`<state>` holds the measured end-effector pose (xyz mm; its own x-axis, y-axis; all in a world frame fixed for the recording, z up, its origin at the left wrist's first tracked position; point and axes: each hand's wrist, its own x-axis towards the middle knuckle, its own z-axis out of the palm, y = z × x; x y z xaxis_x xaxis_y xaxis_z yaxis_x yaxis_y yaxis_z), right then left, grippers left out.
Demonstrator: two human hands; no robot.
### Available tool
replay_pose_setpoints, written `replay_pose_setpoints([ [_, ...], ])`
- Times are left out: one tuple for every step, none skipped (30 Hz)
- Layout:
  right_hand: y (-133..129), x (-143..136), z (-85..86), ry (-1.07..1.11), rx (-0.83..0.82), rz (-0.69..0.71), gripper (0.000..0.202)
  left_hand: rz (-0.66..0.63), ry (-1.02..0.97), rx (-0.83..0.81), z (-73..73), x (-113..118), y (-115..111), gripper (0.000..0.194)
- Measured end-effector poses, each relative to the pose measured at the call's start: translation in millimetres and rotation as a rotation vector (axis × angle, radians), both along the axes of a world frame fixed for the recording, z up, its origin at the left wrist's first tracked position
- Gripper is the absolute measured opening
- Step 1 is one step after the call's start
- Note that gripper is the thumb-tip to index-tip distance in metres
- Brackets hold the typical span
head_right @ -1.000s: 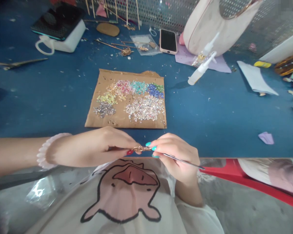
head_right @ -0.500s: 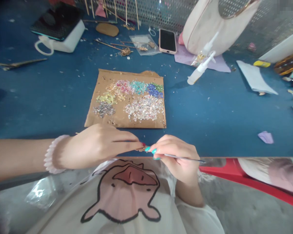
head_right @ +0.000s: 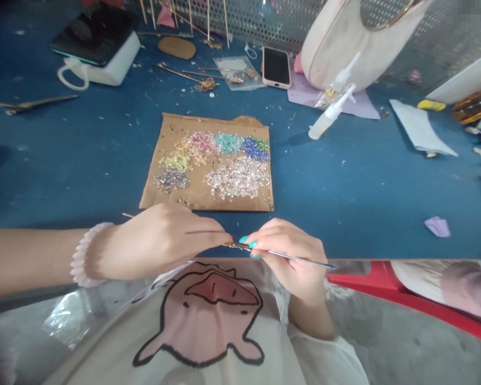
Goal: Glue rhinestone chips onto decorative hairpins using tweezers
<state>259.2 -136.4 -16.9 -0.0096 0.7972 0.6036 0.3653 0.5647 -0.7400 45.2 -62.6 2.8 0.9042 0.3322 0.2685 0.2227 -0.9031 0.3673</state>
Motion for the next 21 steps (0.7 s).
replay_pose_setpoints([
  [0.2,1.0,0.4,-0.006,-0.002,-0.033,0.010,-0.009,0.039,0.035,0.7,-0.2,0.3,0.039],
  [0.2,2.5,1.0,-0.016,-0.010,-0.066,0.011,-0.021,0.081,0.070,1.4,-0.3,0.8,0.037],
  [0.1,4.5,1.7,-0.033,-0.026,-0.103,0.013,-0.025,0.116,0.096,1.7,-0.3,1.2,0.034],
  [0.0,6.8,2.5,-0.061,-0.051,-0.137,0.014,-0.006,0.128,0.110,1.8,-0.2,1.5,0.031],
  [-0.2,9.4,3.2,-0.114,-0.091,-0.155,0.016,0.016,0.130,0.120,1.5,-0.1,1.7,0.029],
  [-0.3,12.1,3.8,-0.188,-0.140,-0.155,0.016,0.041,0.124,0.131,0.9,0.1,1.7,0.027],
  [-0.5,14.7,4.3,-0.268,-0.186,-0.145,0.015,0.063,0.126,0.139,0.2,0.3,1.5,0.026],
  [-0.7,16.9,4.8,-0.340,-0.223,-0.131,0.014,0.083,0.127,0.146,-0.6,0.5,1.2,0.026],
  [-1.0,18.6,5.2,-0.394,-0.250,-0.116,0.012,0.099,0.128,0.154,-1.3,0.6,0.7,0.026],
  [-1.2,19.6,5.5,-0.421,-0.262,-0.106,0.011,0.112,0.129,0.165,-1.8,0.8,0.1,0.025],
  [-1.6,19.7,6.0,-0.423,-0.261,-0.107,0.011,0.122,0.128,0.176,-2.1,0.8,-0.5,0.025],
  [-2.0,19.0,6.4,-0.402,-0.249,-0.115,0.011,0.129,0.125,0.187,-2.2,0.8,-1.1,0.025],
  [-2.4,17.3,6.8,-0.371,-0.233,-0.119,0.012,0.134,0.124,0.198,-2.2,0.8,-1.6,0.025],
  [-3.0,14.9,7.0,-0.330,-0.210,-0.120,0.014,0.138,0.126,0.209,-2.0,0.6,-2.0,0.025],
  [-3.6,11.9,7.1,-0.284,-0.181,-0.120,0.015,0.140,0.130,0.219,-1.8,0.4,-2.4,0.025],
  [-4.2,8.5,7.0,-0.243,-0.148,-0.119,0.017,0.140,0.138,0.229,-1.4,0.0,-2.7,0.025],
  [-4.9,5.0,6.5,-0.219,-0.115,-0.116,0.019,0.140,0.149,0.241,-1.0,-0.4,-3.1,0.026],
  [-5.7,1.7,5.9,-0.219,-0.081,-0.111,0.021,0.139,0.161,0.256,-0.5,-0.8,-3.7,0.026],
  [-6.5,-1.3,5.2,-0.239,-0.049,-0.104,0.023,0.137,0.175,0.270,0.1,-1.3,-4.6,0.028],
  [-7.3,-3.9,4.4,-0.271,-0.019,-0.100,0.026,0.134,0.187,0.281,0.9,-1.8,-5.8,0.029],
  [-8.1,-5.9,3.8,-0.306,0.009,-0.100,0.028,0.135,0.205,0.287,1.8,-2.3,-7.3,0.031],
])
